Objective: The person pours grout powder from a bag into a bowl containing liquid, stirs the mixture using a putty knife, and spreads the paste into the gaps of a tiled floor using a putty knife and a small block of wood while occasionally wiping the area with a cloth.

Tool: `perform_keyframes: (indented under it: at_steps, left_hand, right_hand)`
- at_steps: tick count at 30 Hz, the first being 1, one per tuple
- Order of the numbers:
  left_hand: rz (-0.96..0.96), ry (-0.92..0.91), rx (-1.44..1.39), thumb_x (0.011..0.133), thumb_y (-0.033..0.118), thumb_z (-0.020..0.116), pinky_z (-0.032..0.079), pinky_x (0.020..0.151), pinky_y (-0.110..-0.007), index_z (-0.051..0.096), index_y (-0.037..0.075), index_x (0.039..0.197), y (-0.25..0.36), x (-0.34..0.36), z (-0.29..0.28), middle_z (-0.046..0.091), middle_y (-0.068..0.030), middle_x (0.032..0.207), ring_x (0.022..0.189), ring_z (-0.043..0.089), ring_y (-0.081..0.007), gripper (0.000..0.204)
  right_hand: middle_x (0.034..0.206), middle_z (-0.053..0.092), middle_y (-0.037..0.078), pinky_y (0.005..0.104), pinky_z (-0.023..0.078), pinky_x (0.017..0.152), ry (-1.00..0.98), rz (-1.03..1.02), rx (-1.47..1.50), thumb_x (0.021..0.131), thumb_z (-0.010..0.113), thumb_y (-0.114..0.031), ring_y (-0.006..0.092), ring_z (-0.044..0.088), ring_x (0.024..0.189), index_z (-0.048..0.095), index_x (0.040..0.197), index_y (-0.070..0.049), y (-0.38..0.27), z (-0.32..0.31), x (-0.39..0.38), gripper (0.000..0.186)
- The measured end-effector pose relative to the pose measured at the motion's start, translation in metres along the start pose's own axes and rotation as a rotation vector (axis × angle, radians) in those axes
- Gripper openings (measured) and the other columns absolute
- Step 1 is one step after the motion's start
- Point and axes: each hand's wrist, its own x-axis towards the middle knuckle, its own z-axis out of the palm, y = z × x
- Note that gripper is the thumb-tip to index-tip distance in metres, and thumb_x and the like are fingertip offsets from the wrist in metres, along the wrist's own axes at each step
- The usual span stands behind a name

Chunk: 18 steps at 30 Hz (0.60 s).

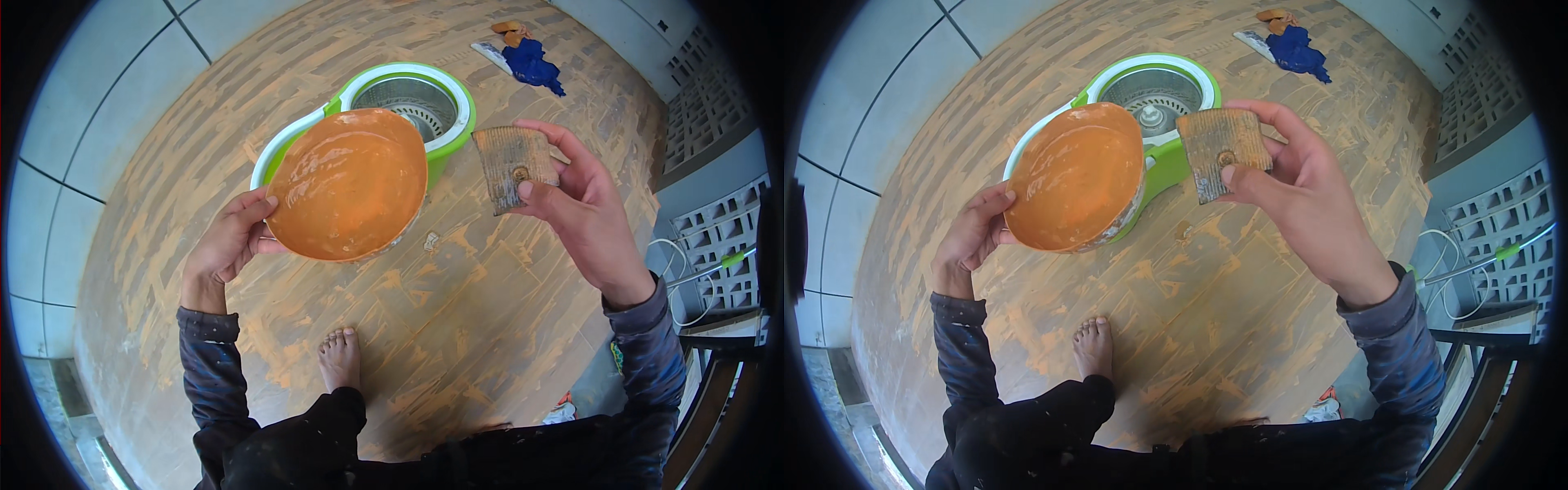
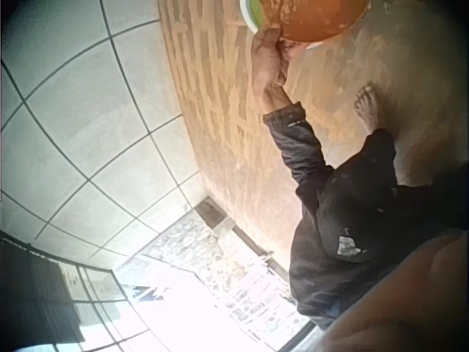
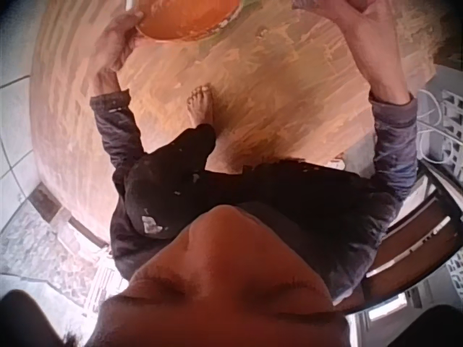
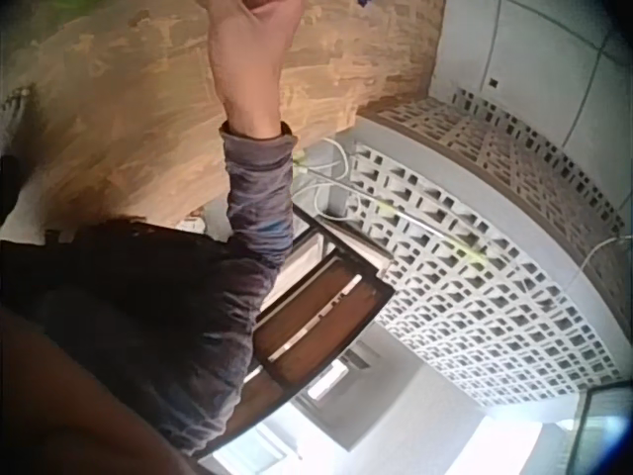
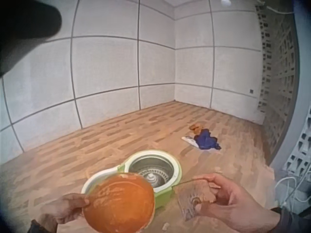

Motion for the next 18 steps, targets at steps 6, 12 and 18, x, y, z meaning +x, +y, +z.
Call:
perform_keyframes:
  at_steps: [6,12,18]
  left_hand:
    - [-0.064,-0.141,0.145,0.106,0.019,0.048,0.064,0.079,-0.029,0.054,0.0,0.136,-0.021,-0.012,0.059,0.069,-0.007,0.118,0.096,0.071,-0.0146,0.036]
    - [-0.187,-0.369,0.179,0.108,0.025,0.047,0.059,0.085,-0.03,0.053,0.007,0.139,-0.102,-0.003,0.159,0.065,-0.0023,0.123,0.104,0.066,-0.0106,0.036]
    - [-0.323,-0.553,0.209,0.11,0.028,0.041,0.056,0.092,-0.037,0.047,0.014,0.145,-0.193,0.009,0.226,0.061,-0.0025,0.131,0.113,0.062,-0.014,0.039]
  right_hand:
    - [0.122,0.066,0.009,0.0305,0.055,0.094,0.03,0.055,-0.048,0.095,0.059,0.004,0.0131,0.065,0.11,0.038,0.147,-0.003,-0.021,-0.016,-0.042,0.057]
    - [0.121,0.066,0.007,0.0262,0.051,0.089,0.107,0.182,-0.161,0.093,0.061,0.005,0.0087,0.059,0.109,0.041,0.137,-0.005,0.017,-0.044,-0.123,0.049]
    - [0.107,0.07,0.019,0.0362,0.054,0.085,0.256,0.21,-0.505,0.089,0.068,0.0,0.0269,0.07,0.099,0.05,0.126,0.0,0.092,-0.071,-0.197,0.041]
